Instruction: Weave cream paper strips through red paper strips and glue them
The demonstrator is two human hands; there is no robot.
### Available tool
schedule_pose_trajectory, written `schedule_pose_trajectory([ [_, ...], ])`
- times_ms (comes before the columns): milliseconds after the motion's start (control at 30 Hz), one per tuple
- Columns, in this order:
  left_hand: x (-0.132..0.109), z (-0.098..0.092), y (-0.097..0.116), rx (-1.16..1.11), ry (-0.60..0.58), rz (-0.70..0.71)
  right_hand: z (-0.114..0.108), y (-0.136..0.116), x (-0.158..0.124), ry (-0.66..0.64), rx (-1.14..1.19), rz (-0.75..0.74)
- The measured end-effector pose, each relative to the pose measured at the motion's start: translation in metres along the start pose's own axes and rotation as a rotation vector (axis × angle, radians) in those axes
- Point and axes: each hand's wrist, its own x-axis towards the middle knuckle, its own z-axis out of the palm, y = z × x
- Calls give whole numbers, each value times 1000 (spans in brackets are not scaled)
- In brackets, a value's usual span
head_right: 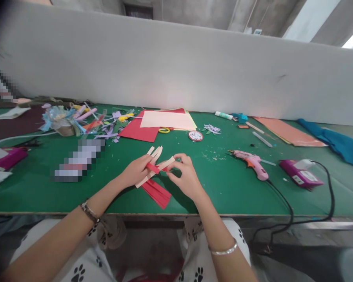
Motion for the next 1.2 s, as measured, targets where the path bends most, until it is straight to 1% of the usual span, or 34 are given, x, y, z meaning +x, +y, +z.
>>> schedule_pose_trajectory([
  [133,0,1,-1,7,1,30,-1,-3,-1,84,-114,-89],
  [200,0,1,-2,10,2,39,-2,-5,-1,106,-162,-137],
  [300,-1,1,-3,14,4,52,-2,-6,-2,96,-222,-212],
  [400,-1,1,-3,18,3,78,-2,-8,-3,68,-265,-242],
  [600,-1,3,-5,28,12,127,-4,-15,-3,63,-210,-200],
  [700,-1,3,-7,29,10,131,-6,-18,-3,73,-191,-206],
  [867,-1,2,-6,26,5,127,-6,-17,-5,104,-306,-203],
  [967,-1,1,-4,24,0,115,-5,-16,-6,79,-308,-253],
  [1033,0,1,-3,21,-1,107,-4,-17,-5,50,-277,-255],
  [1100,-1,1,-2,13,0,102,-3,-17,-2,12,-243,-196],
  [1200,-1,0,0,-1,5,93,-1,-14,3,-39,-151,-62],
])
